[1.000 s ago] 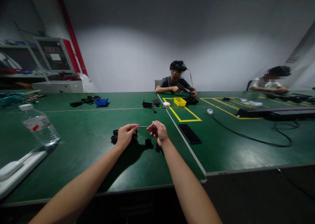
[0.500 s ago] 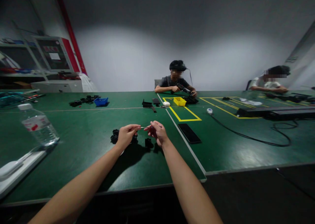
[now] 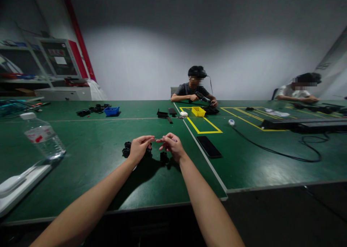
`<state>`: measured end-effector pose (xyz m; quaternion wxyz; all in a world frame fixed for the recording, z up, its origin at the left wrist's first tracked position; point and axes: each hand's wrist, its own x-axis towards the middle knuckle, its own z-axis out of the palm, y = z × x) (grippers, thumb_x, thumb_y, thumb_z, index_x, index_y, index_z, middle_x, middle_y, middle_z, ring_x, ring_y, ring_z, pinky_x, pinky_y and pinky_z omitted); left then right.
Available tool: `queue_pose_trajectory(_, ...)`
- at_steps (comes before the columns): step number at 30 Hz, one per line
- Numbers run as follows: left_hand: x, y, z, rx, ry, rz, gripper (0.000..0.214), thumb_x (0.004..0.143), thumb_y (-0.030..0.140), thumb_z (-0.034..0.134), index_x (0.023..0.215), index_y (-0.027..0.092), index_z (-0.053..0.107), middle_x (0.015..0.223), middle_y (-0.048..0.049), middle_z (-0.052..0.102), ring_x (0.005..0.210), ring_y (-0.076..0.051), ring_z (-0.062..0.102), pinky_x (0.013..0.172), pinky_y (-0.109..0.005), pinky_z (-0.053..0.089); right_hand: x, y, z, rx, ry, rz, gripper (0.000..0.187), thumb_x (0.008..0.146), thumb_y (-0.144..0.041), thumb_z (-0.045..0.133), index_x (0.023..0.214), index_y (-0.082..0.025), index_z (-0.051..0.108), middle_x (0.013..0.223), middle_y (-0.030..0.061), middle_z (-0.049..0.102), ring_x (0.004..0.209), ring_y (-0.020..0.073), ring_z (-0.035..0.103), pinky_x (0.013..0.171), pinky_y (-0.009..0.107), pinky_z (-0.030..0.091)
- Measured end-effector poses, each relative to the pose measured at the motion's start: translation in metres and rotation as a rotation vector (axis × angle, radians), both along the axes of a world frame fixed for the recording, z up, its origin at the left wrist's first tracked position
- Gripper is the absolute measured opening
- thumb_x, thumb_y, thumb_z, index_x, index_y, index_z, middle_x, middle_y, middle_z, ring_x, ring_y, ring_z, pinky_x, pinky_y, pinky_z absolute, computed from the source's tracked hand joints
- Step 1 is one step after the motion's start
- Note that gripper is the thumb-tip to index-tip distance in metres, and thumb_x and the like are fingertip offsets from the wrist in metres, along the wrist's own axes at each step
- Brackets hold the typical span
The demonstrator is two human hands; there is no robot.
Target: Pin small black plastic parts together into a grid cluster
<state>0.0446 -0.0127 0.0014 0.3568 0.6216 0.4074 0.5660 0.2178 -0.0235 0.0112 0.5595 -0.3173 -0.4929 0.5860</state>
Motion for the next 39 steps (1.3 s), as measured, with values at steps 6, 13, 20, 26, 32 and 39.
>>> queue_pose_trajectory(6, -0.0006, 0.0014, -0.0011, 0.019, -0.010, 0.004, 0.033, 0.080, 0.040, 0.064, 0.098, 0.015, 0.075, 0.060, -0.0017, 0.067, 0.048, -0.011, 0.054, 0.046, -0.021, 0.039, -0.0002, 0.0001, -0.0029, 0.060, -0.026, -0.008, 0.035, 0.067, -0.041, 0.078, 0.070, -0.020, 0.051, 0.085, 0.0061, 0.076, 0.051, 0.0130, 0.064, 0.039, 0.019, 0.028)
queue_pose_trajectory(13, -0.0014, 0.0028, -0.0013, 0.016, 0.012, 0.037, 0.035, 0.084, 0.039, 0.058, 0.101, 0.013, 0.073, 0.054, 0.0008, 0.061, 0.046, -0.011, 0.050, 0.046, -0.021, 0.036, 0.0002, -0.0010, -0.0048, 0.090, -0.025, 0.013, 0.028, 0.065, -0.033, 0.081, 0.075, -0.020, 0.059, 0.090, 0.0050, 0.076, 0.057, 0.0115, 0.064, 0.042, 0.018, 0.031)
queue_pose_trajectory(20, -0.0023, 0.0043, -0.0028, 0.009, 0.030, 0.048, 0.035, 0.084, 0.039, 0.058, 0.101, 0.013, 0.073, 0.052, 0.0011, 0.060, 0.045, -0.010, 0.049, 0.045, -0.021, 0.035, 0.0003, -0.0002, -0.0054, 0.087, -0.035, 0.016, 0.027, 0.061, -0.029, 0.083, 0.074, -0.020, 0.061, 0.091, 0.0057, 0.076, 0.057, 0.0123, 0.064, 0.042, 0.019, 0.031)
queue_pose_trajectory(26, -0.0022, 0.0030, -0.0024, -0.009, 0.039, 0.040, 0.035, 0.083, 0.039, 0.059, 0.102, 0.013, 0.074, 0.050, 0.0012, 0.060, 0.044, -0.011, 0.050, 0.046, -0.021, 0.035, -0.0007, -0.0022, -0.0028, 0.104, -0.055, 0.018, 0.026, 0.061, -0.030, 0.082, 0.073, -0.020, 0.062, 0.091, 0.0061, 0.076, 0.057, 0.0125, 0.064, 0.042, 0.019, 0.032)
queue_pose_trajectory(32, -0.0021, 0.0017, -0.0021, -0.013, 0.023, 0.018, 0.037, 0.082, 0.040, 0.060, 0.103, 0.013, 0.074, 0.049, 0.0016, 0.059, 0.042, -0.010, 0.049, 0.044, -0.021, 0.033, -0.0017, -0.0038, -0.0010, 0.099, -0.068, 0.018, 0.028, 0.061, -0.032, 0.082, 0.073, -0.020, 0.059, 0.091, 0.0053, 0.076, 0.057, 0.0127, 0.064, 0.042, 0.019, 0.033)
queue_pose_trajectory(39, -0.0010, 0.0020, -0.0034, -0.006, 0.030, 0.014, 0.036, 0.082, 0.040, 0.061, 0.103, 0.014, 0.074, 0.050, 0.0015, 0.060, 0.043, -0.011, 0.050, 0.044, -0.021, 0.035, -0.0031, -0.0047, -0.0006, 0.098, -0.094, 0.020, 0.029, 0.067, -0.035, 0.079, 0.073, -0.020, 0.054, 0.092, 0.0051, 0.076, 0.057, 0.0121, 0.065, 0.042, 0.018, 0.033)
